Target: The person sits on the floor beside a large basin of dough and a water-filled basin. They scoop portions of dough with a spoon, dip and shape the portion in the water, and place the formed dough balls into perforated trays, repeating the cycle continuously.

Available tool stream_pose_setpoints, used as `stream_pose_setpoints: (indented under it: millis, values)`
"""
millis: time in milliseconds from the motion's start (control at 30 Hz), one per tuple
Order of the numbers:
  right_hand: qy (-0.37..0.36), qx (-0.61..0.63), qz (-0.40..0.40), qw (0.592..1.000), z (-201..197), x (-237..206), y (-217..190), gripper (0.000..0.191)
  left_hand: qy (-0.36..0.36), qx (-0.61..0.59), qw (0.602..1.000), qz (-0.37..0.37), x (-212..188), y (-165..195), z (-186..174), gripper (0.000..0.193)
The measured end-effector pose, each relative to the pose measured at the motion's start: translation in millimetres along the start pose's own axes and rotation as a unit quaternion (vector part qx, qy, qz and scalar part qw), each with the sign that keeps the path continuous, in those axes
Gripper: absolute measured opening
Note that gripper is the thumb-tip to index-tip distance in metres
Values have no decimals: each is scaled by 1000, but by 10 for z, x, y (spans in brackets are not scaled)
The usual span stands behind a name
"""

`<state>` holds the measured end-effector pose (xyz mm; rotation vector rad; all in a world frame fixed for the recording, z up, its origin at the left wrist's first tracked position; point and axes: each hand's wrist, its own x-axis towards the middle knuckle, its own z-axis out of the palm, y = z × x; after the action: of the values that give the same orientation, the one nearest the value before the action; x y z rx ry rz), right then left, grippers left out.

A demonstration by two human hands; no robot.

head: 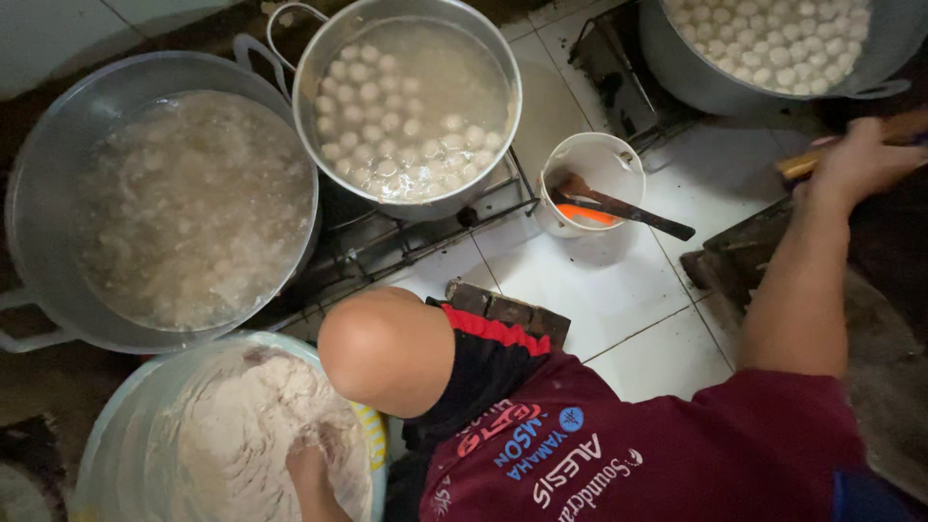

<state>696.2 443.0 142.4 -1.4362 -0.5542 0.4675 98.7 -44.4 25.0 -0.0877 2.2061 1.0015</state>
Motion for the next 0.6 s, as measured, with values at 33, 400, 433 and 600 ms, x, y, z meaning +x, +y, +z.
stream_pose_setpoints:
  millis: [33,400,433,600]
  values:
    - [-21,-47,16,999,-22,-3,41,66,0,-25,1000,4,0,-6,-5,33]
    - [-252,-155,214,931,458,-222,191,14,16,55,992,113,-91,-81,-55,34]
    - [-267,-72,247,929,519,-210,192,8,22,108,983,146,-88,-72,-60,37]
    - [-254,188,306,898,446,-79,146,6,14,28,998,57,-34,12,-33,40]
